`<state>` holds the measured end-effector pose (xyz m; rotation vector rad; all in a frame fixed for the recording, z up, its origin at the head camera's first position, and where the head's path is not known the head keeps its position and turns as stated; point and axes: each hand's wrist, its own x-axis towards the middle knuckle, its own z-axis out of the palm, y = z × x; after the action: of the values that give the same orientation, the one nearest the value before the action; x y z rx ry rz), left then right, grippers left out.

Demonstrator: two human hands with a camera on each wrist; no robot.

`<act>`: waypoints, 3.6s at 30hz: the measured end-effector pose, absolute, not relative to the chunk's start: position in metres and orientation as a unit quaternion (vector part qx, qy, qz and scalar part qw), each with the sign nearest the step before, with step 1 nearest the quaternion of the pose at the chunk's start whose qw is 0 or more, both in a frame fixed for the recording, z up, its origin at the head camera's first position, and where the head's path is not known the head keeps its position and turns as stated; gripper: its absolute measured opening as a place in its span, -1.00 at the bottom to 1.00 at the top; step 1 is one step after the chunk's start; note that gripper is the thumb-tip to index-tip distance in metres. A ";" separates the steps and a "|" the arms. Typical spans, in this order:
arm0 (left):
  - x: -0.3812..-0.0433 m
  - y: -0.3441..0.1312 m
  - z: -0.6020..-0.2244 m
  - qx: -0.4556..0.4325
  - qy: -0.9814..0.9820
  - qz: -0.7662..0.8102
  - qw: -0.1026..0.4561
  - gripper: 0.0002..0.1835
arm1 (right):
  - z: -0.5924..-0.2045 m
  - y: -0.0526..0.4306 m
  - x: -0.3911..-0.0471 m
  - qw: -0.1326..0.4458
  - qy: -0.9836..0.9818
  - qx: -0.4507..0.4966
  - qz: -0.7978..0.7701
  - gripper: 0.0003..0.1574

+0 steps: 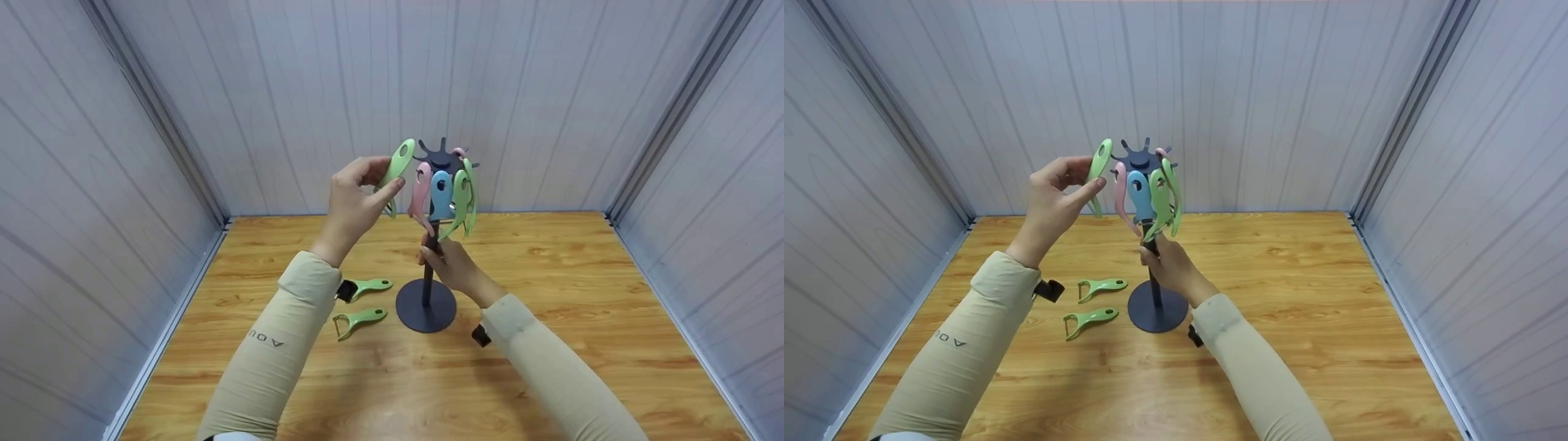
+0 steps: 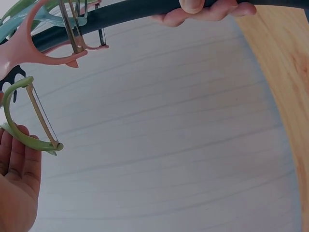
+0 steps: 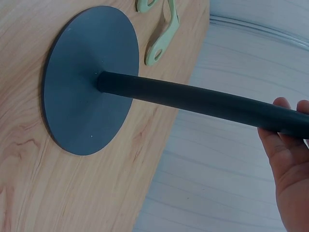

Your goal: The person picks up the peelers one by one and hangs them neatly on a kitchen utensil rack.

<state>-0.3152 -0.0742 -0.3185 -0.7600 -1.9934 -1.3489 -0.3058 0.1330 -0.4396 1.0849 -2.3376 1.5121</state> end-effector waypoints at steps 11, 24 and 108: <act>-0.315 -0.070 -0.325 -0.294 -0.750 -0.534 0.258 -0.68 | -0.438 0.132 -0.304 0.082 -0.782 0.368 0.496 -0.84; -0.303 -0.064 -0.340 -0.314 -0.727 -0.549 0.265 -0.69 | -0.436 0.134 -0.303 0.066 -0.803 0.344 0.482 -0.86; -0.286 -0.152 -0.508 -0.290 -0.865 -0.409 0.011 -0.44 | -0.436 0.136 -0.302 0.107 -0.787 0.388 0.467 -0.90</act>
<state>-0.2864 -0.1516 -0.5076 -0.9032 -2.6985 -1.2770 -0.3023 0.1364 -0.4356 1.1422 -2.3175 1.3758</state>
